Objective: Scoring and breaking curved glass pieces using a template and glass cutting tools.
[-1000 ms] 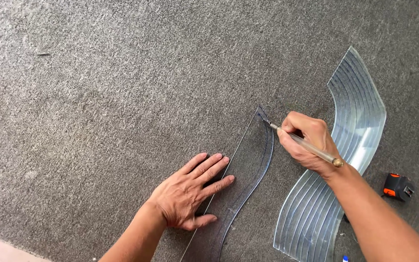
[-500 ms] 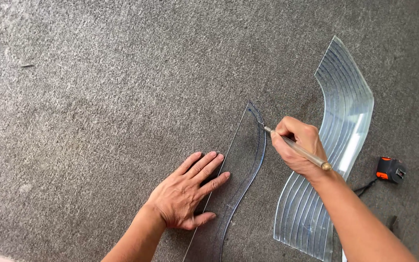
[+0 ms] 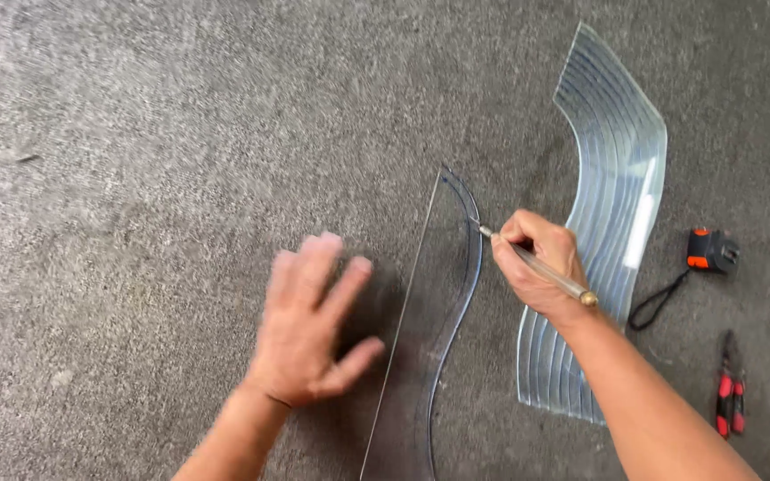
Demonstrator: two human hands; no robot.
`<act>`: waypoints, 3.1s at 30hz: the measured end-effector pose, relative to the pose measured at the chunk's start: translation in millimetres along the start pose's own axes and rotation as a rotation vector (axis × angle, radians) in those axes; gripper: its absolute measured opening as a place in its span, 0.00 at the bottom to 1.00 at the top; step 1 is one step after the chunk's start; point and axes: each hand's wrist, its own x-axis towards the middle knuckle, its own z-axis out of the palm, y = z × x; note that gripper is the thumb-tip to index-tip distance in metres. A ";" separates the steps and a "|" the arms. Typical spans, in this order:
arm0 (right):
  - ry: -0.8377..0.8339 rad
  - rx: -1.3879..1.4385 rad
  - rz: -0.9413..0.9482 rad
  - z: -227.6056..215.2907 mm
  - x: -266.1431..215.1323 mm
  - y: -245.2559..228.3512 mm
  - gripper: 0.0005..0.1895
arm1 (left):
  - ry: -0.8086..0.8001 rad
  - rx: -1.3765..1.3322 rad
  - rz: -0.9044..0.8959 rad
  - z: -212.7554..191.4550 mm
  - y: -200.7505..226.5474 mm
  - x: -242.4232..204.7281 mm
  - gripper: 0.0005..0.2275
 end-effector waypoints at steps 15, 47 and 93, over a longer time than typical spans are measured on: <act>0.110 0.093 0.089 15.0 -31.6 -11.5 0.11 | 0.381 0.285 -1.007 -89.8 -112.1 -95.9 0.46; 0.301 0.128 0.250 50.1 -92.5 -39.4 0.12 | 0.428 0.300 -0.855 -108.9 -102.0 -82.9 0.46; 0.403 0.224 0.362 94.5 -168.7 -81.3 0.13 | 0.384 0.234 -0.914 -114.2 -95.1 -77.8 0.49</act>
